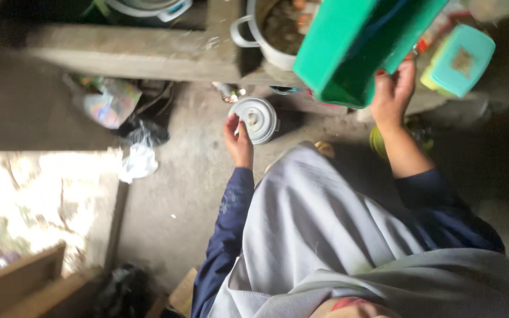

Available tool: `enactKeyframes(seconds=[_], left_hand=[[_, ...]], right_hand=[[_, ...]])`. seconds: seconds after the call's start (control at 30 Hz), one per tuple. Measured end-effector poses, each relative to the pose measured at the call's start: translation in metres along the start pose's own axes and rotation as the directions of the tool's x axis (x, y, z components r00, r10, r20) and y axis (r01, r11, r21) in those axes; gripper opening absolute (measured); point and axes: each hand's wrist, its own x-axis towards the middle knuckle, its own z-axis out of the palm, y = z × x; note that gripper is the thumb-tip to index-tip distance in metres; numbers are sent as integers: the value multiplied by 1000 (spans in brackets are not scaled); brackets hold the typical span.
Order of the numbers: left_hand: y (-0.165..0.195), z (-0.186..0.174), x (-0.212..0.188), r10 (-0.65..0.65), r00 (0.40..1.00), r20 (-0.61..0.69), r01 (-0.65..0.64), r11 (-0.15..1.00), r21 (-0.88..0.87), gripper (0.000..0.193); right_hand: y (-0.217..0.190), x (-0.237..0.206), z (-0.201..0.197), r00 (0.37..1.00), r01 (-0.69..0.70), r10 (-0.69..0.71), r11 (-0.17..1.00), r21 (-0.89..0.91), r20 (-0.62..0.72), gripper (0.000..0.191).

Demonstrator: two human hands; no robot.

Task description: The person sits on the ground with a cloth over their lap and peels hard-boiled eggs by hand, dropping the shells aside and placing the peeled eggs into a pot of water. They continue peeling egg after egg, then reach into the pot and finally handle a green container with a spoon.

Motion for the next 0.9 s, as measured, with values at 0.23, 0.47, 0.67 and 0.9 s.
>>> enactKeyframes(seconds=[0.23,0.47,0.67,0.9], left_hand=[[69,-57,-36,183,983,28,-181,982,-51,24],[101,-48,-28,31,992,-119,-49,988,-149,38],[52,-39,-11,217,936,-278,-266,952,-150,26],[5,-42,11,127,904,-409,-173,982,-76,17]], right_hand=[[-43,23,124,884,271,-139,930,-247,447,15],[-49,33,195,705,372,-230,925,-74,671,17],[-52,54,211,540,470,-308,882,23,783,25],[-23,59,244,476,321,-64,941,-105,877,36]])
